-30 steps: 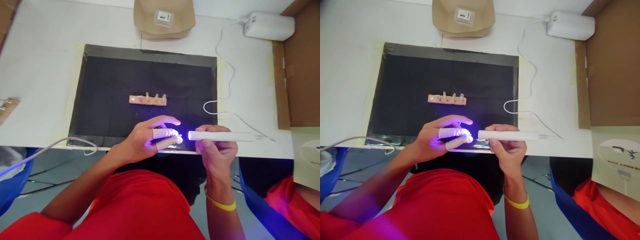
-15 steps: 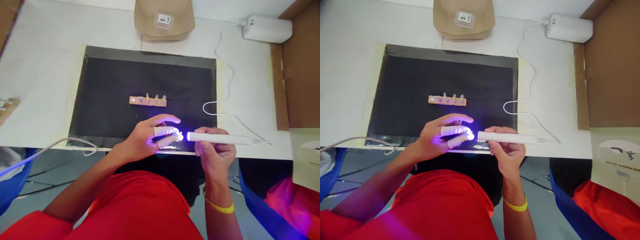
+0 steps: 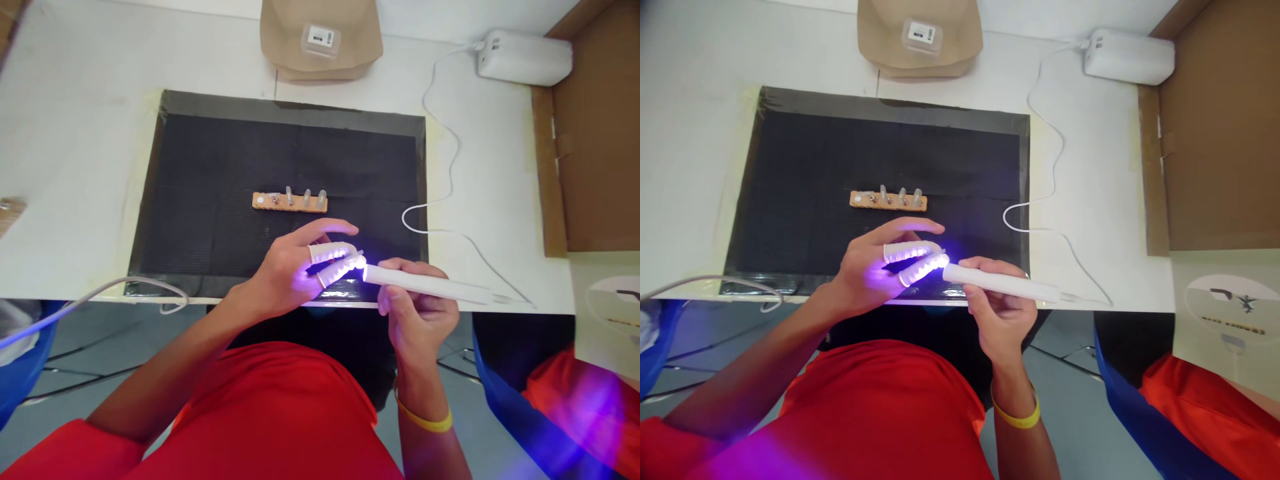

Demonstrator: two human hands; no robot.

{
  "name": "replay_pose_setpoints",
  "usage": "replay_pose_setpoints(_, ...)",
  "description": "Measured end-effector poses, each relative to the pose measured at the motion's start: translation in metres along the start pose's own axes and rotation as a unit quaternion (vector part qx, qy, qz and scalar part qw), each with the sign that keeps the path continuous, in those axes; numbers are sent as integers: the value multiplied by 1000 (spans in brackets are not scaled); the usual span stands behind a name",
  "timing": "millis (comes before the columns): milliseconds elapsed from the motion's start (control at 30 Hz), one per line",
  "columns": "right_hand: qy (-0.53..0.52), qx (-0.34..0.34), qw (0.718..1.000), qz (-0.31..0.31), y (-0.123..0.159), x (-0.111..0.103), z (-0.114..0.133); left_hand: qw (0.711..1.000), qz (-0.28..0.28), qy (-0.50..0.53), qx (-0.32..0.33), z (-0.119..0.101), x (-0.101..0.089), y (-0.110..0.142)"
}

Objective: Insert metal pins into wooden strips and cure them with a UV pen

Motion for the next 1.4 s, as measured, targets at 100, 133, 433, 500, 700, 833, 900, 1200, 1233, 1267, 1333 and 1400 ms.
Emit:
replay_pose_setpoints(100, 10, -12, 1000, -9, 1, 2, 1, 998, -11, -59, 13, 1, 1, 1)
replay_pose_setpoints(133, 16, -18, 1000, -15, 1, 2, 1, 996, -19, -89, 20, 2, 1, 2)
replay_pose_setpoints(433, 72, -35, 997, -14, 2, 5, 0, 966, -42, -244, 78, -1, 7, 6)
replay_pose_setpoints(500, 86, -31, 996, -4, 1, 5, 1, 965, -43, -247, 77, -1, 6, 7)
replay_pose_setpoints(700, 117, 0, 989, 94, -21, -7, 8, 964, -5, -240, 113, -8, 5, 6)
replay_pose_setpoints(833, 140, 10, 978, 154, -42, -16, 18, 964, 18, -243, 104, -13, 6, 6)
replay_pose_setpoints(900, 159, 15, 967, 198, -49, -13, 21, 965, 23, -240, 99, -14, 7, 6)
replay_pose_setpoints(1200, 195, 2, 942, 272, -57, 4, 24, 954, 25, -262, 141, -16, 9, 9)
replay_pose_setpoints(1233, 195, -1, 944, 266, -56, 4, 24, 953, 24, -265, 142, -16, 9, 9)
replay_pose_setpoints(1267, 193, -3, 946, 259, -55, 3, 24, 953, 22, -268, 143, -15, 9, 9)
replay_pose_setpoints(1333, 188, -4, 951, 245, -53, 1, 23, 953, 17, -265, 147, -14, 10, 10)
replay_pose_setpoints(1400, 188, -2, 955, 229, -50, 0, 22, 961, 15, -238, 138, -10, 9, 12)
Point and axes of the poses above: each hand's wrist, its own y-axis away from the middle knuckle, its own x-axis out of the palm, z = x × y, the point moved 6 cm from there along -y, towards the middle knuckle, and after that the axes turned 5 degrees about -x, right-handed, at the moved point
